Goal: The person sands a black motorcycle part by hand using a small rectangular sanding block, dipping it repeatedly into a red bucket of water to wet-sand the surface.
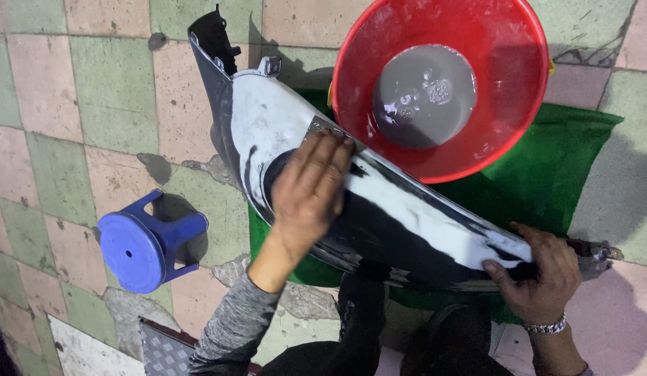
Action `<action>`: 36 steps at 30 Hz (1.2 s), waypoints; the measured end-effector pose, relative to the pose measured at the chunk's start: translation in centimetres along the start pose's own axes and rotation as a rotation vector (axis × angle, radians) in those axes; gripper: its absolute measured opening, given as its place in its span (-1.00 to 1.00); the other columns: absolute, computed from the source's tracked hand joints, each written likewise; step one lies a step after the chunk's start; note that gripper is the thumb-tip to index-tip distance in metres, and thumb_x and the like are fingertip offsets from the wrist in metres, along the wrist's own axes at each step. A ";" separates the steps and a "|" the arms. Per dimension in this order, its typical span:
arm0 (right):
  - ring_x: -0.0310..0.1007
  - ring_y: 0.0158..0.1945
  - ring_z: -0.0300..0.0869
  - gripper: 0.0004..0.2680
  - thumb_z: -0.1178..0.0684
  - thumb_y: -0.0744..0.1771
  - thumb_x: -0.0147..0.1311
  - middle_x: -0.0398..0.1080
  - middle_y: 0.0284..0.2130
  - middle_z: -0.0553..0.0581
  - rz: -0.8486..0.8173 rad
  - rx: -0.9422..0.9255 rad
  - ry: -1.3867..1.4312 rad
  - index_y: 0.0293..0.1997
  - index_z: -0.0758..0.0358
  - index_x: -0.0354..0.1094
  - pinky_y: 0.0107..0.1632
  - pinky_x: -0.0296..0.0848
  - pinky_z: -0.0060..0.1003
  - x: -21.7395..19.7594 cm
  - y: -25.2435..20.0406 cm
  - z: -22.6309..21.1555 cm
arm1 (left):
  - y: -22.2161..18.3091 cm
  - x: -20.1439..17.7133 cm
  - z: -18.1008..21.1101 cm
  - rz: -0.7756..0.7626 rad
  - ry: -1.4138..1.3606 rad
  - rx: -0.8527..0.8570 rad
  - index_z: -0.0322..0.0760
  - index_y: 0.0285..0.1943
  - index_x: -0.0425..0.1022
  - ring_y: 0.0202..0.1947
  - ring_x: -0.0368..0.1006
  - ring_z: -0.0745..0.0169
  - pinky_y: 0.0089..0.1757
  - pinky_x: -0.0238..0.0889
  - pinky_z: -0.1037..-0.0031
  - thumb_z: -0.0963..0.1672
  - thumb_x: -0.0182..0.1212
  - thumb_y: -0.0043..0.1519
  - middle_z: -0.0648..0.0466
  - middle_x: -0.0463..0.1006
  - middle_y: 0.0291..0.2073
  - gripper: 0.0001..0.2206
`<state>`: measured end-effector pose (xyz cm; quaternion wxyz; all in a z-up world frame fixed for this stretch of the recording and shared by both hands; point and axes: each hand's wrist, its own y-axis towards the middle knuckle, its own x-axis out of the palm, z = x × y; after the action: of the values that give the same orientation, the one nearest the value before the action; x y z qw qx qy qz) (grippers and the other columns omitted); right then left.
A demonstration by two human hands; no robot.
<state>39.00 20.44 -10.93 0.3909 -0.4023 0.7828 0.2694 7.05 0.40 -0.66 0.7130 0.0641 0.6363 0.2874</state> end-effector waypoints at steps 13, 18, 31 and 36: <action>0.49 0.00 0.11 -0.52 -0.33 0.28 0.09 0.52 -0.03 0.24 0.000 0.015 -0.013 0.12 0.31 0.47 0.10 0.33 -0.03 -0.1 0.3 -0.1 | 0.3 -0.5 1.4 -0.061 -0.186 0.084 -0.55 0.17 0.47 0.17 0.47 -0.25 0.22 0.38 0.08 -0.21 -0.09 0.44 -0.23 0.55 0.09 -0.73; 0.48 -0.02 0.11 -0.51 -0.31 0.29 0.09 0.52 -0.02 0.26 0.007 -0.002 0.023 0.12 0.36 0.47 0.09 0.34 -0.03 -0.1 0.3 -0.2 | -1.2 0.4 -1.2 -0.003 -0.215 0.096 -0.43 0.18 0.48 0.18 0.51 -0.07 0.19 0.44 0.18 -0.24 0.20 0.35 -0.14 0.57 0.10 -0.76; 0.49 -0.03 0.10 -0.52 -0.30 0.28 0.12 0.52 -0.05 0.24 0.021 -0.008 0.006 0.11 0.35 0.46 0.07 0.34 -0.04 0.1 0.2 0.1 | 1.7 -0.8 -1.4 -0.062 -0.068 -0.001 -0.49 0.24 0.45 0.22 0.46 -0.25 0.27 0.33 0.06 -0.23 0.11 0.41 -0.24 0.54 0.13 -0.75; 0.49 0.02 0.09 -0.53 -0.29 0.27 0.14 0.52 -0.02 0.23 0.000 0.014 0.017 0.12 0.33 0.47 0.12 0.34 -0.06 0.1 0.4 -0.1 | 2.7 -1.9 -2.6 -0.184 -0.137 0.071 -0.54 0.30 0.39 0.30 0.37 -0.26 0.24 0.39 0.08 -0.20 -0.10 0.45 -0.31 0.47 0.21 -0.69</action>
<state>38.57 20.57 -10.91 0.3871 -0.4017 0.7880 0.2604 3.71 0.99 1.76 0.7753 0.0501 0.5993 0.1929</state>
